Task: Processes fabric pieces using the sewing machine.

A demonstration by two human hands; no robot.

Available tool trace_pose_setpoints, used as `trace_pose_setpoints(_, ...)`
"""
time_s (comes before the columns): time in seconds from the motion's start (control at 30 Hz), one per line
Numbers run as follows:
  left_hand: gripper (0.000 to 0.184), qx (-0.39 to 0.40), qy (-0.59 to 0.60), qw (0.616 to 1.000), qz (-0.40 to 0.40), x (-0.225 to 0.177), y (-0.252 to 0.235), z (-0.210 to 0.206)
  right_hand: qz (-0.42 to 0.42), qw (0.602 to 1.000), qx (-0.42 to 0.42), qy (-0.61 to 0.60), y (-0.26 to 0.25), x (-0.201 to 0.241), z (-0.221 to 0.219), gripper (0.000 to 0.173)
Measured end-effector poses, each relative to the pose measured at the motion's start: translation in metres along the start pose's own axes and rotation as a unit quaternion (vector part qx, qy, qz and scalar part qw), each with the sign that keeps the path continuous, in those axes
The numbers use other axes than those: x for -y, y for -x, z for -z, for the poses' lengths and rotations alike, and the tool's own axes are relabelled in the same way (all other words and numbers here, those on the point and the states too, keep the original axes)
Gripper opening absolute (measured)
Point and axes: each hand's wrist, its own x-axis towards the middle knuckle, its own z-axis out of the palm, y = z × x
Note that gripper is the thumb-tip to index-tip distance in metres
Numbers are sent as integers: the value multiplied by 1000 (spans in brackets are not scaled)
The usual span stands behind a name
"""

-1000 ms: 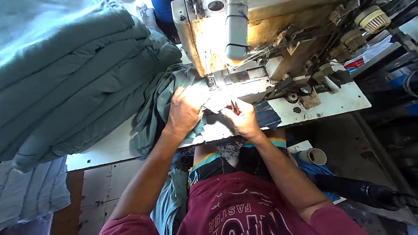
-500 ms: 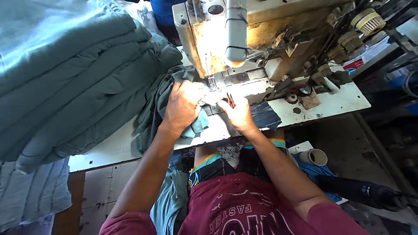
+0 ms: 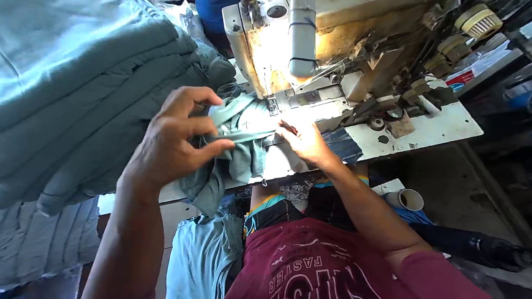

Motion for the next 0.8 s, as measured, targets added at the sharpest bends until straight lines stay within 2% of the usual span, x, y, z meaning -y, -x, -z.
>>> trace_pose_setpoints(0.13, 29, -24, 151, 985, -78, -38, 16, -40, 63, 987, 128, -72, 4, 11, 17, 13)
trace_pose_setpoints(0.23, 32, -44, 192, 976, -92, -47, 26, -87, 77, 984, 158, -35, 31, 13, 20, 14)
trace_pose_setpoints(0.3, 37, -93, 153, 981, -79, -53, 28, -117, 77, 987, 142, 3, 51, 8, 15, 18)
trace_pose_setpoints(0.4, 47, -185, -25, 982, -35, -59, 28, -161, 70, 992, 99, 21, 68, 6, 8, 17)
trace_pose_setpoints(0.5, 46, -206, -115, 972, -17, -47, 25, -192, 43, 998, 52, -1, 73, 10, 4, 16)
trace_pose_setpoints(0.57, 43, -208, -139, 968, -18, -33, 22, -195, 25, 999, 33, -30, 74, 11, 4, 16)
trace_pose_setpoints(0.67, 25, -163, -143, 975, -41, -20, 18, -168, 2, 997, 23, -71, 75, 11, 6, 14)
trace_pose_setpoints(0.8, 17, 49, -144, 988, -11, -34, 13, -117, -21, 994, 18, -110, 77, 9, 6, 12)
